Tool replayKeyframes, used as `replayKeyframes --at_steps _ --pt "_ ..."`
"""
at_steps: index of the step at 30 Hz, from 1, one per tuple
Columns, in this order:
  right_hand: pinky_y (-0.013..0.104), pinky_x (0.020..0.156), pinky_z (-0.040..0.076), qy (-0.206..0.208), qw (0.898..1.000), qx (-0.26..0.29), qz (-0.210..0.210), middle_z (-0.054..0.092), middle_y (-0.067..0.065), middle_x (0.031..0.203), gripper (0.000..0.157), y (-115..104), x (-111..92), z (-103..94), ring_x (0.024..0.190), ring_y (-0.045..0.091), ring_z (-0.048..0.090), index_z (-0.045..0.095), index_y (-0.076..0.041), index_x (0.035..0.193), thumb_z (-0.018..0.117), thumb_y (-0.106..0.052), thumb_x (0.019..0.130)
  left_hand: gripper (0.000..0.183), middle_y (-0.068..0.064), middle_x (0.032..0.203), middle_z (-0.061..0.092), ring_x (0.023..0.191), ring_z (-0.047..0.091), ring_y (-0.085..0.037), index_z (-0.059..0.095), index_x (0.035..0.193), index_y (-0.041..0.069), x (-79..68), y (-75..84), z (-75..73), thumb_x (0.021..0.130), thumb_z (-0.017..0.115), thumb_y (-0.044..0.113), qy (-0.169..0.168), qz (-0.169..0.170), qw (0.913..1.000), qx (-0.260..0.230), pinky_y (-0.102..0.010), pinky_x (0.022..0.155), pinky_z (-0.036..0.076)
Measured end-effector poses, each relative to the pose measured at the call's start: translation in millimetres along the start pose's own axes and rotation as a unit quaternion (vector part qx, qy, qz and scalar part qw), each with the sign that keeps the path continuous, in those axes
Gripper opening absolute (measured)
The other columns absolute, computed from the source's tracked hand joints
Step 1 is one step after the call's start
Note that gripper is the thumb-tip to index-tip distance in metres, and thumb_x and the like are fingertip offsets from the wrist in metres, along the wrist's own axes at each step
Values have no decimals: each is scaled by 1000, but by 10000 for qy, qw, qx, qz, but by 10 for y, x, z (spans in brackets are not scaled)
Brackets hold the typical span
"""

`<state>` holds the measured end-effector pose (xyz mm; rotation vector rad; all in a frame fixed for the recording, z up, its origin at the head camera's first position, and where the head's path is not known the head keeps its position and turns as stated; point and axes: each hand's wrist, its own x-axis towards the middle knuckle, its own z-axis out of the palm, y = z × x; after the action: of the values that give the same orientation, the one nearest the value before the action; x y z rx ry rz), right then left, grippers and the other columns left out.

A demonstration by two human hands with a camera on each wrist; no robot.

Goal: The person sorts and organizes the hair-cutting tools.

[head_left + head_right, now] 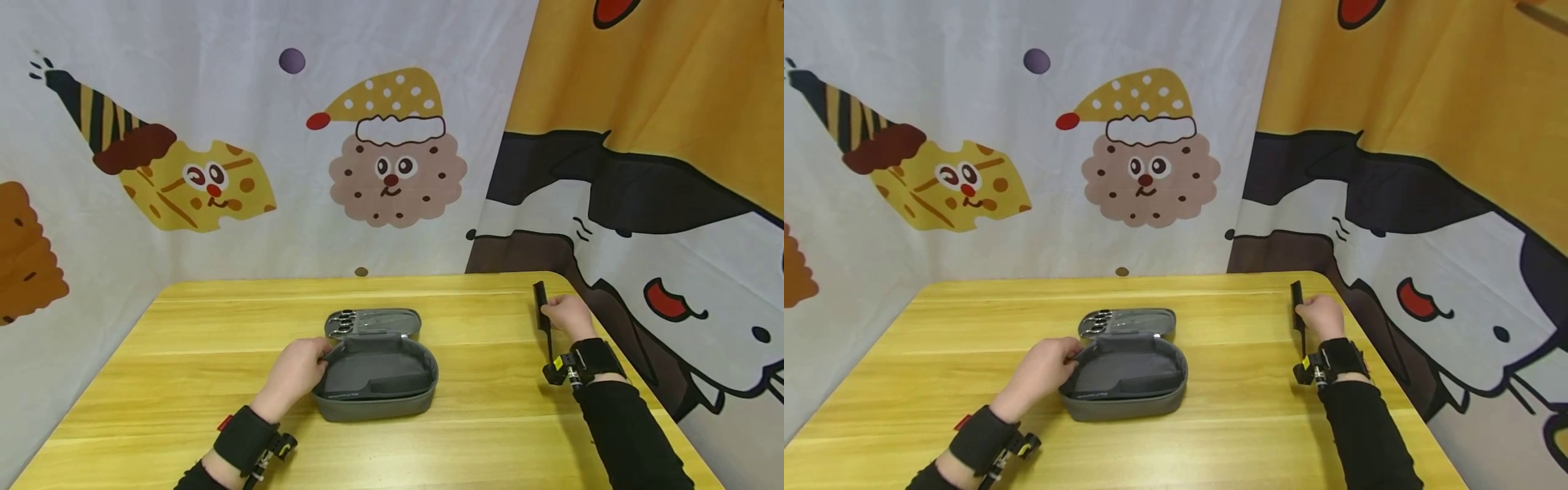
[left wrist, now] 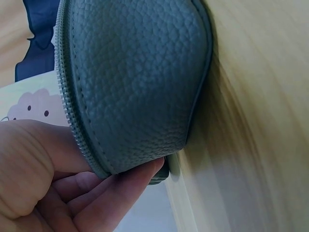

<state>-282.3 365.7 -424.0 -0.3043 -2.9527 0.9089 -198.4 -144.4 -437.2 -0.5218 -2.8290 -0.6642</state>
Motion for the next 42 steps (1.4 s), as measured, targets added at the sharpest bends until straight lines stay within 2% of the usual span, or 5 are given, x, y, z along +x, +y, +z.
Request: replayKeyframes --at_steps 3,6,11,31,42 --pt "29 56 35 -47 9994 331 86 42 1 62 29 -116 -20 22 64 23 62 46 -8 66 54 -16 93 16 -3 78 67 68 60 -15 71 86 7 -1 -5 1 80 72 -8 22 12 10000 -8 -33 61 50" --pt "32 67 51 -149 9957 886 220 59 13 87 23 -240 -49 54 84 29 68 60 5 92 55 -17 96 16 -3 78 67 68 60 -15 71 87 6 0 -6 1 80 72 -8 6 -3 10000 -24 -33 61 50" --pt "42 89 55 -369 9818 1819 397 54 26 119 38 -428 -75 121 93 26 63 51 14 123 53 -16 101 16 -5 81 69 70 61 -15 72 89 5 1 11 -8 80 73 -8 -66 -70 9999 -83 -34 62 52" --pt "30 82 56 -196 9424 3328 -269 57 17 100 23 -1026 -229 349 79 7 63 47 12 115 50 -5 100 9 -2 77 64 63 53 -11 71 92 4 -4 68 -50 85 75 5 -249 -361 9990 -87 -32 58 47" --pt "28 76 58 -188 9274 3657 -761 60 17 93 14 -1306 -355 413 76 9 66 49 10 107 52 -1 99 18 -1 73 60 60 52 -14 69 99 4 57 209 -186 88 76 15 43 -358 9991 222 -32 54 43"
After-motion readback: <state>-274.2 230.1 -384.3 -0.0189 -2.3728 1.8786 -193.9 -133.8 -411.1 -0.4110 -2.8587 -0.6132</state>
